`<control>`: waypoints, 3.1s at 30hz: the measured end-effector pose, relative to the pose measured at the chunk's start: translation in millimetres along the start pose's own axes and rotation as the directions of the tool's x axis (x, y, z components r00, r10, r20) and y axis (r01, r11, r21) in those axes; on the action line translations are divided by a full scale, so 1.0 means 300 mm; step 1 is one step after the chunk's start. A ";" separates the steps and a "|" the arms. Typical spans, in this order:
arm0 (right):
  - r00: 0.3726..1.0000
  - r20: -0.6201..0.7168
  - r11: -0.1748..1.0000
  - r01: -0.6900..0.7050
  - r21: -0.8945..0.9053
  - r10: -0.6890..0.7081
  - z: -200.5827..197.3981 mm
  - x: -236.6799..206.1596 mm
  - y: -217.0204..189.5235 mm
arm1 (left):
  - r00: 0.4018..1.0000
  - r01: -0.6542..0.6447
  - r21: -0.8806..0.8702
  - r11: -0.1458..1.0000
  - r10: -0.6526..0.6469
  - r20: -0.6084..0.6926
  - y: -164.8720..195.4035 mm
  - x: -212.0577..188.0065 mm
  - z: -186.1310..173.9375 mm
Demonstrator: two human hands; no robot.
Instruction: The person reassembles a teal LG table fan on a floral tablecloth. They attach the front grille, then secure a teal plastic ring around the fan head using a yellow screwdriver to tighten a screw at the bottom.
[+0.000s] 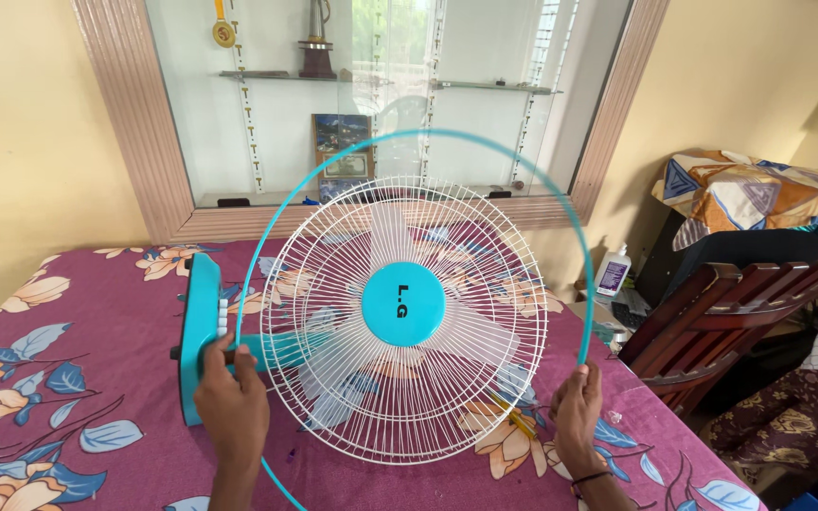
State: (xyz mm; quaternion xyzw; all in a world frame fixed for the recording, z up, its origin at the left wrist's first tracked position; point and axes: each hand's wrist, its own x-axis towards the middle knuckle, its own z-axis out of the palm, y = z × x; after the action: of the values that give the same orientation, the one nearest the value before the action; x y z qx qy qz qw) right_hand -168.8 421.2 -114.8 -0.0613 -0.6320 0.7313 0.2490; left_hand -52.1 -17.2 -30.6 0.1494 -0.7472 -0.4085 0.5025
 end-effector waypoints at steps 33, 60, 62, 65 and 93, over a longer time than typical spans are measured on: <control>0.985 0.158 0.995 0.081 -0.057 -0.071 0.029 0.045 -0.055 | 0.926 0.372 -0.085 0.924 -0.363 0.105 -0.232 -0.033 0.195; 0.964 0.088 0.963 0.258 -0.074 -0.251 0.166 0.054 -0.081 | 0.974 0.202 -0.306 0.930 -0.222 -0.034 -0.283 -0.084 0.222; 0.965 0.053 0.964 0.259 -0.061 -0.256 0.162 0.064 -0.081 | 0.964 0.249 -0.331 0.910 -0.266 -0.006 -0.259 -0.093 0.224; 0.958 0.043 0.956 0.287 -0.060 -0.284 0.164 0.074 -0.084 | 0.959 0.261 -0.377 0.889 -0.284 -0.007 -0.242 -0.100 0.217; 0.993 0.058 0.994 0.107 -0.013 -0.106 0.169 0.098 -0.096 | 0.991 0.103 -0.252 0.962 -0.122 -0.061 -0.256 -0.144 0.230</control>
State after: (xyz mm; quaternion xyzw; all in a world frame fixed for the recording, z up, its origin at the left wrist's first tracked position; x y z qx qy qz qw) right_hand -206.5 390.9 -71.1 -0.0085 -0.6473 0.7133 0.2687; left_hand -107.4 -5.7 -127.4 0.1430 -0.6608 -0.5209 0.5211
